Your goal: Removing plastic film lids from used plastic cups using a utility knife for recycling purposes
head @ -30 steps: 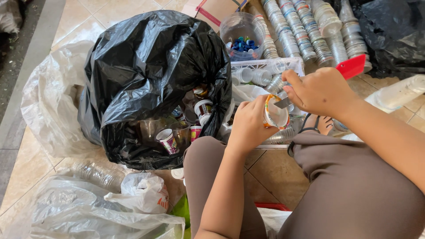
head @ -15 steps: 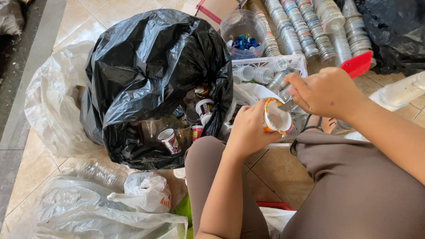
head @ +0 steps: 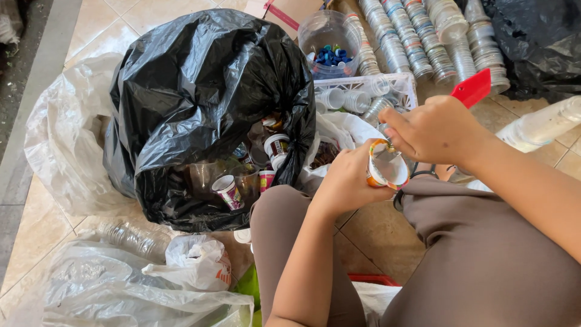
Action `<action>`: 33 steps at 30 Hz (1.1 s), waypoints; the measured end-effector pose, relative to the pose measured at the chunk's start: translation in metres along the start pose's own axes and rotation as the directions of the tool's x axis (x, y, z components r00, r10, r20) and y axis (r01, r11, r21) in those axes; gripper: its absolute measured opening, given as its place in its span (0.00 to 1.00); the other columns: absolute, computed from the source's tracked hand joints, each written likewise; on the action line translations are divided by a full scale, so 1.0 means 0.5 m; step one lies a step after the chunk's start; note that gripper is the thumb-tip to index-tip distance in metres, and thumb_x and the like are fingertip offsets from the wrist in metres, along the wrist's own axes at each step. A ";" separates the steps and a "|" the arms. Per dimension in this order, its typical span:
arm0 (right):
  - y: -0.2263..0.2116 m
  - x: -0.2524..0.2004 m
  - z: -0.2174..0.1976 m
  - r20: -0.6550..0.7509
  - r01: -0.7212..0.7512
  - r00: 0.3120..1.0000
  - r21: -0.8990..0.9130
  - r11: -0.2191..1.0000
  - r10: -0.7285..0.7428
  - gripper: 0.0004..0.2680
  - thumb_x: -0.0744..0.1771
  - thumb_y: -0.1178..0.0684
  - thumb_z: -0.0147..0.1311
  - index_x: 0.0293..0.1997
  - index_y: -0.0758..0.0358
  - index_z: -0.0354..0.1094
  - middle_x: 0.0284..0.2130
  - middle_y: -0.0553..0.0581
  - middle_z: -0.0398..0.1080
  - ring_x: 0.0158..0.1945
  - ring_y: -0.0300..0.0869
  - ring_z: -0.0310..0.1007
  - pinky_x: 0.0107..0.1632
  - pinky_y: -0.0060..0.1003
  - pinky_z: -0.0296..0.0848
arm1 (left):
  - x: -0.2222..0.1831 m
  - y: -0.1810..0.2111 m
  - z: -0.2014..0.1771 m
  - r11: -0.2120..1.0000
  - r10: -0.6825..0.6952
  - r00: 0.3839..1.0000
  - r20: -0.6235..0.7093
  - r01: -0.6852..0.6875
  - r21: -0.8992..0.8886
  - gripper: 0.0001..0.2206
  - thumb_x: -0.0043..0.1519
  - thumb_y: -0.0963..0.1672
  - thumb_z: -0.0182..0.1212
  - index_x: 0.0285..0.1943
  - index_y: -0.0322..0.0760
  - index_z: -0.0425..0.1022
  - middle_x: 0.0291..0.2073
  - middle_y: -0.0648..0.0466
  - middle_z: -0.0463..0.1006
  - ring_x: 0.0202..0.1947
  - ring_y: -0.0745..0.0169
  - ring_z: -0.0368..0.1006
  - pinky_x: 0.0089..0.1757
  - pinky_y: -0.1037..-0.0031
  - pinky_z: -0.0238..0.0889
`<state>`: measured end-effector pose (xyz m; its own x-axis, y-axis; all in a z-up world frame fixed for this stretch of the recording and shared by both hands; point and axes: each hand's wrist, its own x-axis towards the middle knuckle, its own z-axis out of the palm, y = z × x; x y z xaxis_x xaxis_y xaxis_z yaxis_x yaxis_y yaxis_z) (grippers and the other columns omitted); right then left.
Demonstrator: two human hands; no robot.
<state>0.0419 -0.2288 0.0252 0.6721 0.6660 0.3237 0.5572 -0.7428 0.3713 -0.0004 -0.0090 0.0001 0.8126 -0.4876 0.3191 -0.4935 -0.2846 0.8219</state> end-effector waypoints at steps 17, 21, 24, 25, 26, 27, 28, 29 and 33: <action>-0.010 0.010 0.007 -0.039 0.056 0.998 0.182 0.982 -0.050 0.08 0.69 0.48 0.42 0.47 0.54 0.66 0.15 0.52 0.67 0.18 0.50 0.68 0.29 0.41 0.68 | -0.022 -0.068 -0.002 0.874 -0.075 0.963 0.260 0.189 -0.447 0.23 0.43 0.41 0.69 0.49 0.34 0.73 0.35 0.48 0.79 0.37 0.59 0.71 0.41 0.67 0.69; 0.000 0.001 0.013 0.061 -0.023 0.998 0.252 0.967 0.007 0.12 0.71 0.43 0.35 0.46 0.52 0.66 0.13 0.54 0.66 0.20 0.51 0.72 0.33 0.42 0.73 | -0.026 -0.104 0.002 0.801 -0.080 0.956 0.283 0.231 -0.553 0.22 0.43 0.40 0.70 0.50 0.36 0.77 0.36 0.47 0.79 0.43 0.59 0.73 0.46 0.64 0.69; 0.017 -0.005 -0.001 0.220 -0.239 0.962 0.402 0.884 0.160 0.12 0.70 0.41 0.35 0.53 0.46 0.64 0.13 0.57 0.67 0.23 0.55 0.74 0.35 0.47 0.72 | -0.030 -0.120 -0.012 0.775 -0.080 0.960 0.270 0.230 -0.589 0.22 0.44 0.40 0.71 0.50 0.32 0.76 0.38 0.43 0.79 0.43 0.54 0.73 0.46 0.60 0.69; 0.019 -0.006 0.004 0.217 -0.235 0.963 0.396 0.888 0.158 0.12 0.70 0.41 0.35 0.53 0.46 0.64 0.13 0.57 0.67 0.23 0.55 0.74 0.35 0.47 0.72 | -0.031 -0.124 -0.015 0.776 -0.074 0.961 0.265 0.222 -0.591 0.22 0.44 0.40 0.71 0.50 0.32 0.76 0.38 0.43 0.79 0.43 0.54 0.73 0.46 0.60 0.69; 0.023 -0.005 0.008 0.312 -0.431 0.902 0.598 0.675 0.299 0.14 0.70 0.38 0.34 0.55 0.46 0.62 0.14 0.54 0.68 0.22 0.51 0.72 0.34 0.43 0.70 | -0.029 -0.127 -0.018 0.770 -0.090 0.963 0.256 0.230 -0.595 0.22 0.44 0.39 0.71 0.50 0.33 0.76 0.38 0.45 0.79 0.44 0.57 0.73 0.46 0.62 0.69; 0.027 -0.005 0.012 0.436 -0.574 0.810 0.726 0.379 0.391 0.16 0.69 0.35 0.33 0.57 0.46 0.61 0.16 0.51 0.69 0.22 0.47 0.71 0.33 0.40 0.68 | -0.028 -0.131 -0.021 0.764 -0.105 0.963 0.247 0.237 -0.600 0.22 0.44 0.39 0.71 0.50 0.33 0.77 0.38 0.47 0.79 0.45 0.60 0.72 0.47 0.64 0.69; 0.021 -0.004 0.023 0.434 -0.571 0.813 0.726 0.384 0.388 0.16 0.69 0.35 0.33 0.57 0.46 0.61 0.16 0.51 0.69 0.22 0.47 0.71 0.33 0.40 0.68 | -0.026 -0.126 -0.022 0.764 -0.105 0.965 0.242 0.233 -0.601 0.22 0.44 0.39 0.71 0.50 0.33 0.77 0.38 0.47 0.79 0.45 0.60 0.72 0.47 0.64 0.69; 0.016 -0.002 0.034 0.461 -0.579 0.793 0.775 0.255 0.399 0.16 0.65 0.41 0.50 0.56 0.51 0.64 0.17 0.50 0.68 0.22 0.41 0.68 0.33 0.33 0.66 | -0.023 -0.122 -0.023 0.760 -0.119 0.966 0.231 0.238 -0.605 0.21 0.44 0.39 0.71 0.48 0.34 0.76 0.36 0.49 0.78 0.43 0.62 0.71 0.44 0.66 0.69; -0.024 0.025 0.011 0.502 -0.573 0.798 0.804 0.161 0.333 0.18 0.54 0.52 0.76 0.43 0.58 0.73 0.17 0.50 0.67 0.21 0.36 0.65 0.30 0.29 0.64 | -0.018 -0.120 -0.018 0.739 -0.145 0.966 0.212 0.248 -0.626 0.18 0.44 0.39 0.70 0.45 0.34 0.76 0.34 0.53 0.76 0.40 0.65 0.69 0.41 0.71 0.67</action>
<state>0.0461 -0.2121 0.0202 0.9668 0.2494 -0.0553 0.0964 -0.5568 -0.8251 0.0245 0.0198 -0.0478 0.7914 -0.6048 0.0890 0.0313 0.1854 0.9822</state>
